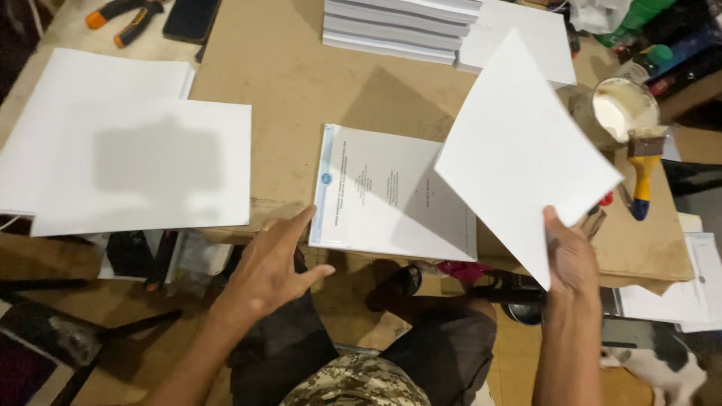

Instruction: The person assembles a book by placing a white cover over a stack of papers, applying glue to the spine with a brush, and writing on the cover with a marker. They then use scissors to trim the edges of the book.

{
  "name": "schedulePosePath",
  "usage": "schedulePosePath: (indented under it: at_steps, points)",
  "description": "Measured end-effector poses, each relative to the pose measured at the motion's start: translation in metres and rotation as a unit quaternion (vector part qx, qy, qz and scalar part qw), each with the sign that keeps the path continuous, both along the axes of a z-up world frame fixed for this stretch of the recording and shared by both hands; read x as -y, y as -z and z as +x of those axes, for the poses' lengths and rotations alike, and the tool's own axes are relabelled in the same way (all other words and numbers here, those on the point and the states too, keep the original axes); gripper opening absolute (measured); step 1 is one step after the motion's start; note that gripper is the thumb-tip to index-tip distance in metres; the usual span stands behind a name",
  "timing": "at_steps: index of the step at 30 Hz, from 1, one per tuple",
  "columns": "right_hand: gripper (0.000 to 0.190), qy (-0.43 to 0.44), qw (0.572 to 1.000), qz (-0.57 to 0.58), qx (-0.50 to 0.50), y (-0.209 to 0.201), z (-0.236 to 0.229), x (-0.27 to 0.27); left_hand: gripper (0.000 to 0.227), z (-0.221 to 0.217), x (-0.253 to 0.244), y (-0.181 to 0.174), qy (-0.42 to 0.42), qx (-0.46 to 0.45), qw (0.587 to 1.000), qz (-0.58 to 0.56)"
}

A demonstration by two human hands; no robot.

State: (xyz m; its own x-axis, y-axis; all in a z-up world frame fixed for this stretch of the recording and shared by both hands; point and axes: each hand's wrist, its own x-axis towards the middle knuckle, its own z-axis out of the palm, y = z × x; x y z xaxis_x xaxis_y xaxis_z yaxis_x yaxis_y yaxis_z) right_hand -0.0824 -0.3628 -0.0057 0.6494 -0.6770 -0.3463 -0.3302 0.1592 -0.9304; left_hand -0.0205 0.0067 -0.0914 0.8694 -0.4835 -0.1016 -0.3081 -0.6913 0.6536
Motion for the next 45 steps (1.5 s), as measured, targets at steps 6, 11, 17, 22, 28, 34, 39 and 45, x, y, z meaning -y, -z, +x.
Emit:
schedulePosePath:
  at_steps: [6, 11, 17, 22, 28, 34, 39, 45]
  points:
    - [0.04, -0.06, 0.983, 0.108, 0.134, 0.114, 0.022, 0.062, 0.067, -0.007, 0.008, 0.031, -0.063, 0.234, 0.964, -0.108]
    - [0.047, -0.089, 0.993, -0.009, 0.071, 0.103, 0.038, 0.044, 0.068, 0.01, 0.019, 0.03, -0.078, 0.207, 0.968, -0.116]
    - [0.041, -0.157, 0.978, -0.068, 0.116, 0.076, 0.05, 0.016, 0.082, 0.01, 0.008, 0.034, -0.07, 0.141, 0.981, -0.114]
    - [0.035, -0.163, 0.98, -0.073, 0.087, 0.071, 0.056, 0.008, 0.076, 0.006, 0.01, 0.04, -0.053, 0.18, 0.975, -0.121]
    - [0.018, -0.175, 0.971, -0.165, 0.016, 0.083, 0.065, 0.011, 0.068, 0.004, 0.011, 0.036, -0.044, 0.173, 0.976, -0.126]
    - [0.055, -0.174, 0.969, -0.174, 0.009, 0.089, 0.067, 0.013, 0.035, 0.008, 0.013, 0.046, -0.03, 0.308, 0.932, -0.186]
    - [0.026, -0.183, 0.965, -0.186, 0.002, 0.095, 0.068, 0.016, 0.03, 0.01, 0.013, 0.051, -0.033, 0.302, 0.933, -0.192]
    - [0.024, -0.192, 0.966, -0.173, 0.02, 0.08, 0.067, 0.0, 0.026, 0.011, 0.014, 0.052, -0.032, 0.294, 0.938, -0.18]
